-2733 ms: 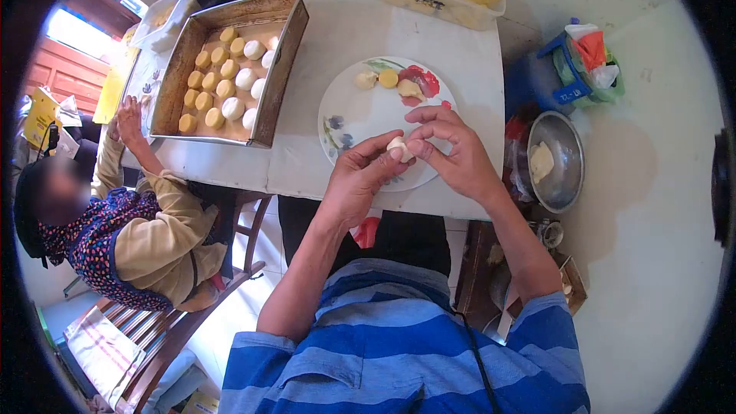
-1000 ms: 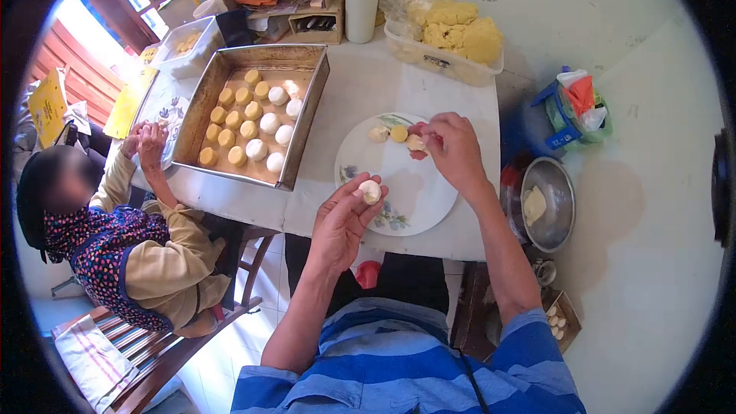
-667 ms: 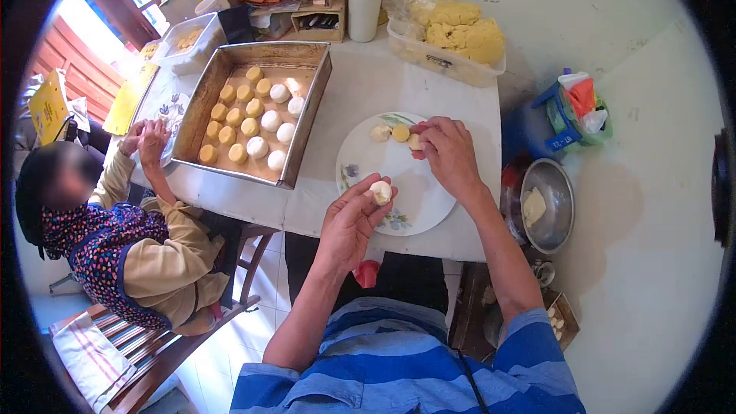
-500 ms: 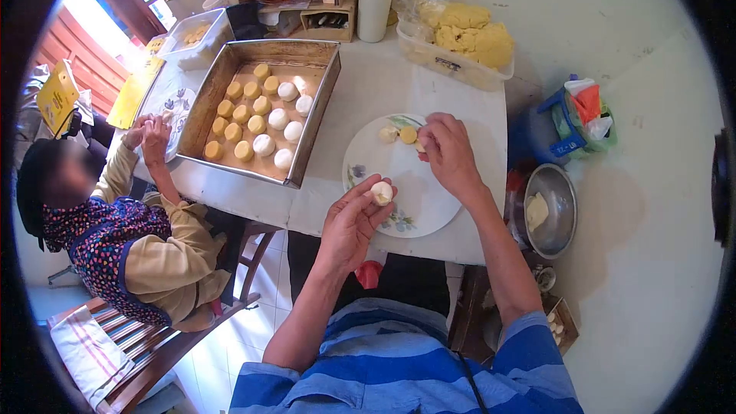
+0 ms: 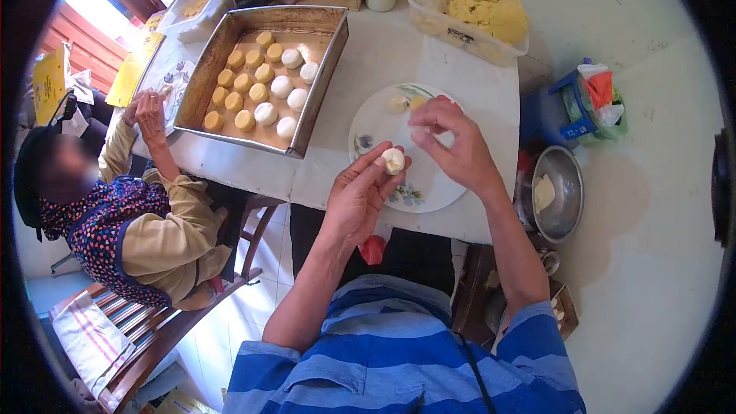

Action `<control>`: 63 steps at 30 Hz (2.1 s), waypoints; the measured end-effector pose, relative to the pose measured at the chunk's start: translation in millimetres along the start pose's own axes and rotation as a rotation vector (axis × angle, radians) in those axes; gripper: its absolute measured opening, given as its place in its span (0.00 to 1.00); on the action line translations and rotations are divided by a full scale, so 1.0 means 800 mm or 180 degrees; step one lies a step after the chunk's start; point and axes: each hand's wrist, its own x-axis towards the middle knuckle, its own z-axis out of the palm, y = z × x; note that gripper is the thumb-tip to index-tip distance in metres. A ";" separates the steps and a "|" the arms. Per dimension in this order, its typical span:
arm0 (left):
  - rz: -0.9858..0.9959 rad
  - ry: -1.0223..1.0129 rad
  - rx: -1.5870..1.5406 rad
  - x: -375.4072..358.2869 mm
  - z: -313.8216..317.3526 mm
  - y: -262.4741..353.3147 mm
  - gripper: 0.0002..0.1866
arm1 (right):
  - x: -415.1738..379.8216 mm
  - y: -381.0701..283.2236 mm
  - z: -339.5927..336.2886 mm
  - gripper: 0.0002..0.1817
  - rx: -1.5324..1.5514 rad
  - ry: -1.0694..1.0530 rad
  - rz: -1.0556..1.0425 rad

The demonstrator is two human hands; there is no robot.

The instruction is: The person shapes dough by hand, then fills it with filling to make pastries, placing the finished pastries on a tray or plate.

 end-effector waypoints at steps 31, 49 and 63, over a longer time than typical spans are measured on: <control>-0.0035 -0.0204 0.0539 -0.004 0.014 -0.013 0.23 | -0.062 -0.015 0.007 0.33 0.0219 -0.0321 -0.0104; -0.0502 -0.0297 0.0155 -0.006 -0.004 -0.005 0.24 | -0.067 -0.013 0.014 0.48 0.0224 -0.0436 -0.0115; -0.0027 -0.0146 0.0471 -0.004 -0.005 -0.023 0.21 | -0.067 -0.017 0.027 0.38 0.1316 -0.0028 0.0595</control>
